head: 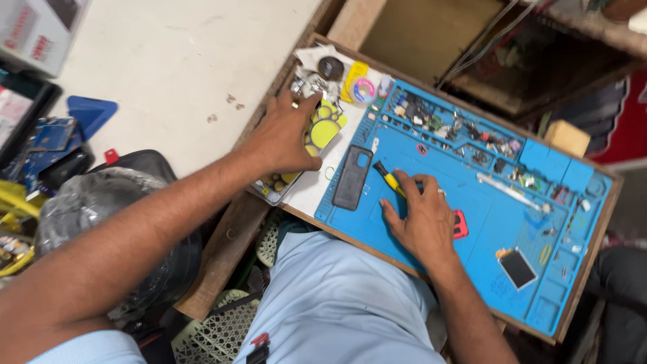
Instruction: The person disassembles a smartphone on a blue work mat, removes the back cover and battery, and reassembles the device. They use a screwdriver and pry tool to separate components and handle the phone's internal parts.
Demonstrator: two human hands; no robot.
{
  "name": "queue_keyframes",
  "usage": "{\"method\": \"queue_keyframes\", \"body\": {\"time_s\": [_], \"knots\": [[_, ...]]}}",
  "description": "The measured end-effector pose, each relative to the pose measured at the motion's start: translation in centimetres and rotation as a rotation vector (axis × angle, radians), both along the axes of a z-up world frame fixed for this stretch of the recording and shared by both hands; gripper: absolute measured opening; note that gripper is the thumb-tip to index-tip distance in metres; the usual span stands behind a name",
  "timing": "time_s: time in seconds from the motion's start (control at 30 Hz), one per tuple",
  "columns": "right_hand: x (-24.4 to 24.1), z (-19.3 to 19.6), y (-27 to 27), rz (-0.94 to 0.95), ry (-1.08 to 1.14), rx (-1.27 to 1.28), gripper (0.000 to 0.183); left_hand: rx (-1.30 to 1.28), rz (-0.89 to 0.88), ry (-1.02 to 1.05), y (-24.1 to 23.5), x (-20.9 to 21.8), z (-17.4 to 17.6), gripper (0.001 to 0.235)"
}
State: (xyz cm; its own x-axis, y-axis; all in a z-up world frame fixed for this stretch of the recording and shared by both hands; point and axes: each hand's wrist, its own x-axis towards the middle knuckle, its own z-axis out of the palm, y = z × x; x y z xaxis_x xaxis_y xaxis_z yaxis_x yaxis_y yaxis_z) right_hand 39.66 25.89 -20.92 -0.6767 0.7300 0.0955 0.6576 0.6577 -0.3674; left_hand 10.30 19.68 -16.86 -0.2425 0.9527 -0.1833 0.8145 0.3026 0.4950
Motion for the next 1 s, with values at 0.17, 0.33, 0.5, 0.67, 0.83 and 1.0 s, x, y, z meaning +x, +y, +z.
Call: {"method": "queue_keyframes", "body": {"time_s": [0.17, 0.33, 0.5, 0.67, 0.83, 1.0], "knots": [[2.0, -0.7, 0.0, -0.022, 0.055, -0.022, 0.056, 0.015, -0.221, -0.095, 3.9, 2.9, -0.3, 0.115], [4.1, -0.2, -0.1, -0.163, 0.016, -0.007, 0.053, 0.018, -0.367, -0.102, 7.3, 4.6, -1.6, 0.117], [3.3, 1.0, -0.6, -0.159, 0.083, 0.084, 0.052, 0.092, -0.365, -0.085, 8.3, 6.0, -3.4, 0.121], [0.9, 2.2, -1.2, 0.009, 0.131, 0.123, 0.048, 0.221, -0.294, 0.014, 7.0, 3.0, -3.6, 0.107], [-3.6, 3.3, -0.5, 0.256, 0.156, 0.137, 0.044, -0.105, -0.175, 0.261, 1.7, -4.6, -1.0, 0.054], [-12.9, 3.5, 3.5, 0.727, 0.045, 0.053, 0.054, -0.565, -0.142, 0.302, -2.0, -6.4, 1.9, 0.045]]}}
